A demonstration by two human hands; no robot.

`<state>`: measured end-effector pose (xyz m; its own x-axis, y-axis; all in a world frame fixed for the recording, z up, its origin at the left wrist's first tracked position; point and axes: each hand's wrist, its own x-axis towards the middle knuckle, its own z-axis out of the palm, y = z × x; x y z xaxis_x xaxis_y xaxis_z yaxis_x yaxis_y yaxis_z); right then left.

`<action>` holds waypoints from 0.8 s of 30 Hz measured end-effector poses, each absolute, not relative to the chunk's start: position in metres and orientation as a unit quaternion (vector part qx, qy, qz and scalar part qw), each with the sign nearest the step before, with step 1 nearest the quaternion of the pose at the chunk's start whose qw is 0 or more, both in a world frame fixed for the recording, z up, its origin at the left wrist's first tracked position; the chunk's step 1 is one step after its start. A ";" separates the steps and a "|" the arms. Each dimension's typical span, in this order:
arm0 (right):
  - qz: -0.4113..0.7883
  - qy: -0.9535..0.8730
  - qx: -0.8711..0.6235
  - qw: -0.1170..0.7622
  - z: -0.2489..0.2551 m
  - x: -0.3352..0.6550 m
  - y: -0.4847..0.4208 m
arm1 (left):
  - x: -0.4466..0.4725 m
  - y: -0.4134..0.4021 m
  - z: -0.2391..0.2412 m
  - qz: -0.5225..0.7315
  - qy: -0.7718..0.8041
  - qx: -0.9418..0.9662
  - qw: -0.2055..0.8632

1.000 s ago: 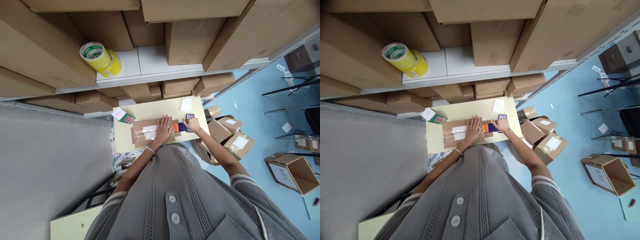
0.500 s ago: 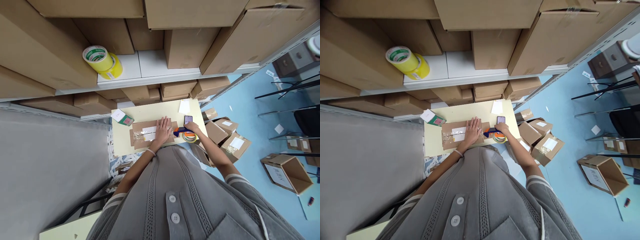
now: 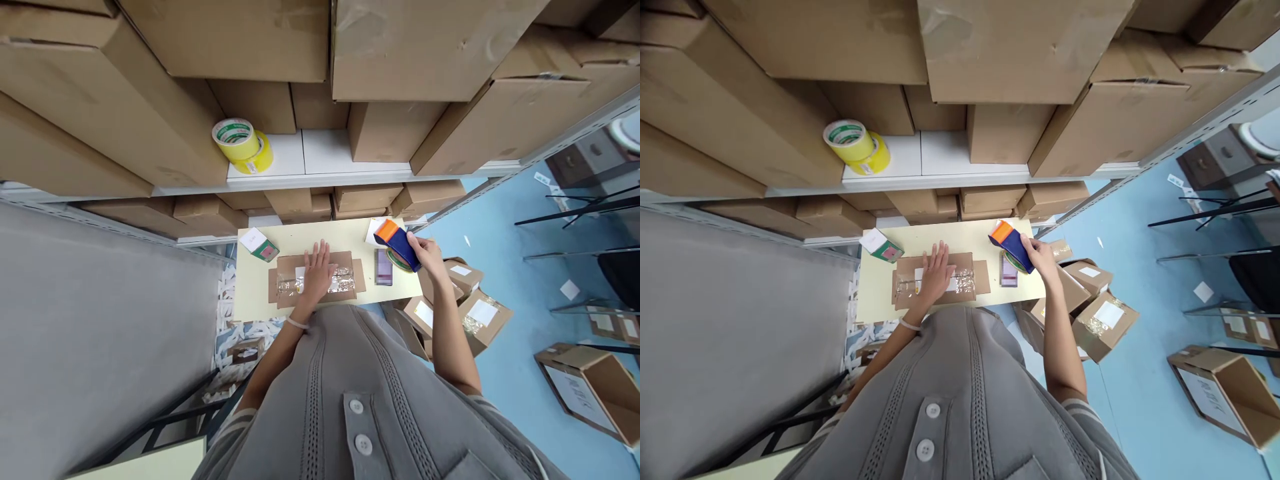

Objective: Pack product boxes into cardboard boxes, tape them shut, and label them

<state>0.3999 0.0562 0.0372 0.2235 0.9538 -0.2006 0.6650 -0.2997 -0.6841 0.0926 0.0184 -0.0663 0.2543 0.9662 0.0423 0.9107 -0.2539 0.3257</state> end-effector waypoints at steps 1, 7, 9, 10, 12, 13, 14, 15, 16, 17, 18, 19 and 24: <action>0.292 -0.576 -0.716 0.265 0.051 0.391 0.060 | 0.082 0.016 -0.066 0.126 0.620 0.767 0.107; 0.159 -0.735 -0.575 0.322 0.103 0.305 0.121 | 0.039 -0.009 -0.084 0.154 0.729 0.663 0.072; 0.130 -0.764 -0.539 0.330 0.109 0.273 0.154 | 0.035 -0.017 -0.093 0.157 0.743 0.647 0.064; 0.122 -0.773 -0.531 0.325 0.111 0.257 0.170 | 0.035 -0.019 -0.096 0.159 0.745 0.645 0.059; 0.117 -0.781 -0.523 0.322 0.115 0.230 0.198 | 0.035 -0.021 -0.102 0.165 0.746 0.643 0.051; 0.114 -0.783 -0.520 0.320 0.116 0.217 0.209 | 0.036 -0.021 -0.104 0.171 0.746 0.642 0.050; 0.111 -0.785 -0.518 0.320 0.118 0.206 0.217 | 0.036 -0.020 -0.107 0.178 0.746 0.640 0.050; 0.107 -0.787 -0.517 0.320 0.119 0.197 0.224 | 0.036 -0.018 -0.109 0.187 0.746 0.638 0.051; 0.102 -0.788 -0.515 0.321 0.120 0.188 0.228 | 0.036 -0.017 -0.112 0.195 0.745 0.635 0.052; 0.098 -0.789 -0.514 0.322 0.120 0.181 0.231 | 0.036 -0.015 -0.115 0.203 0.745 0.633 0.053; 0.093 -0.789 -0.514 0.325 0.120 0.175 0.233 | 0.036 -0.013 -0.118 0.211 0.746 0.630 0.053; 0.088 -0.788 -0.513 0.328 0.119 0.171 0.234 | 0.035 -0.011 -0.122 0.216 0.747 0.627 0.052; 0.076 -0.778 -0.518 0.347 0.116 0.169 0.231 | 0.033 -0.007 -0.129 0.218 0.750 0.622 0.051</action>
<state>0.1694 0.2305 0.1157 -0.2223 0.8590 0.4611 0.7532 0.4516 -0.4782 0.0335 -0.0070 -0.1285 -0.2211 0.9556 0.1949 0.9110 0.1310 0.3910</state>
